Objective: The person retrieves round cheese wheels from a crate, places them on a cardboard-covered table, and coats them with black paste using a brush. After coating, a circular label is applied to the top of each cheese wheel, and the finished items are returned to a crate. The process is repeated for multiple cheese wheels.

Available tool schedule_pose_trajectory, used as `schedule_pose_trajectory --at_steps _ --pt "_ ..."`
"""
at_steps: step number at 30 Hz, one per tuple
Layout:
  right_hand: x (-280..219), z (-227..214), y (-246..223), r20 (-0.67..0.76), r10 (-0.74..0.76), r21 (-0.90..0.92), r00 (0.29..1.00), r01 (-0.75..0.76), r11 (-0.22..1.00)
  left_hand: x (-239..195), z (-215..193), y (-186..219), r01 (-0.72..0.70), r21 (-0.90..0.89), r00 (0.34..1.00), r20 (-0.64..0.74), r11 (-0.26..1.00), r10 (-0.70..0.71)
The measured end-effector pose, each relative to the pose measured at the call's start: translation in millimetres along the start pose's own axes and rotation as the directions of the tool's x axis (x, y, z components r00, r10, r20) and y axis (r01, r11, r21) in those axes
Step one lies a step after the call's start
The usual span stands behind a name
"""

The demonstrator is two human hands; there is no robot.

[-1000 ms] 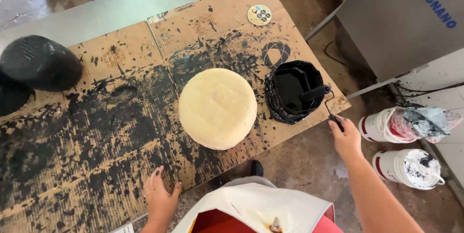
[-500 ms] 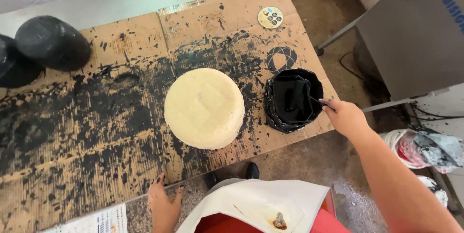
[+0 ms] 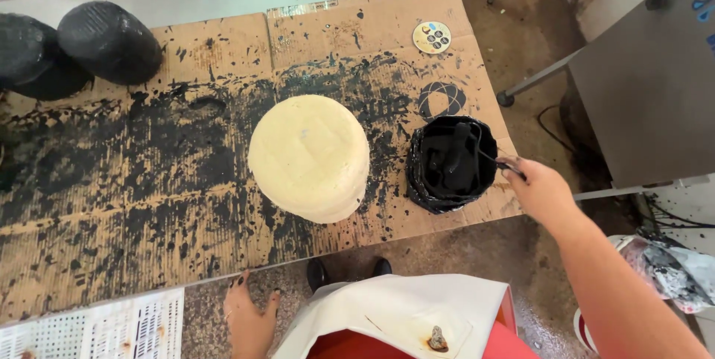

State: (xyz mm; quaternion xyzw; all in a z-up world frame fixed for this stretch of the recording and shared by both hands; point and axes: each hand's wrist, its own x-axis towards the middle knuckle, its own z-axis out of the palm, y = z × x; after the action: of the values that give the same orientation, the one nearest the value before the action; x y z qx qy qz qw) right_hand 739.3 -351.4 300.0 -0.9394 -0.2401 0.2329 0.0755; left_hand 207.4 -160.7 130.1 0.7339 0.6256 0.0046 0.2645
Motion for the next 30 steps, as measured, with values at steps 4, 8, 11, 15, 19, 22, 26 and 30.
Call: schedule_pose_trajectory --at_steps 4,8,11,15,19,22,26,30 --pt "-18.0 31.2 11.7 -0.015 -0.061 0.079 0.998 0.062 0.995 -9.6 -12.0 24.2 0.067 -0.063 0.991 0.117 0.996 -0.060" --pt "-35.0 58.1 13.8 -0.003 -0.059 0.220 0.998 0.058 0.974 -9.1 -6.3 27.6 0.074 0.004 0.986 0.149 0.997 -0.073" --pt "-25.6 78.8 20.3 -0.053 -0.158 0.191 0.986 0.165 0.968 -10.2 13.5 9.1 0.003 0.063 0.996 0.094 0.998 -0.009" --pt "-20.4 72.2 -11.4 -0.036 -0.114 0.248 0.993 0.120 0.961 -22.3 -1.5 29.9 -0.035 -0.023 0.997 0.066 0.999 0.037" --pt "-10.8 79.1 -11.7 -0.119 -0.158 0.273 0.980 0.186 0.944 -25.5 -10.1 39.5 0.057 -0.104 0.993 0.107 0.993 -0.046" --pt "-26.5 72.2 -7.5 -0.076 -0.168 0.236 0.983 0.182 0.955 -30.4 -23.4 46.8 0.090 -0.105 0.992 0.099 0.990 -0.080" --pt "-25.9 74.7 -3.3 -0.020 -0.170 0.171 0.985 0.171 0.970 -30.1 -18.9 38.6 0.107 -0.075 0.992 0.074 0.991 -0.101" --pt "-3.5 69.8 -24.2 -0.046 -0.146 0.205 0.988 0.153 0.967 -31.8 -31.3 56.6 0.104 -0.101 0.989 0.114 0.990 -0.092"
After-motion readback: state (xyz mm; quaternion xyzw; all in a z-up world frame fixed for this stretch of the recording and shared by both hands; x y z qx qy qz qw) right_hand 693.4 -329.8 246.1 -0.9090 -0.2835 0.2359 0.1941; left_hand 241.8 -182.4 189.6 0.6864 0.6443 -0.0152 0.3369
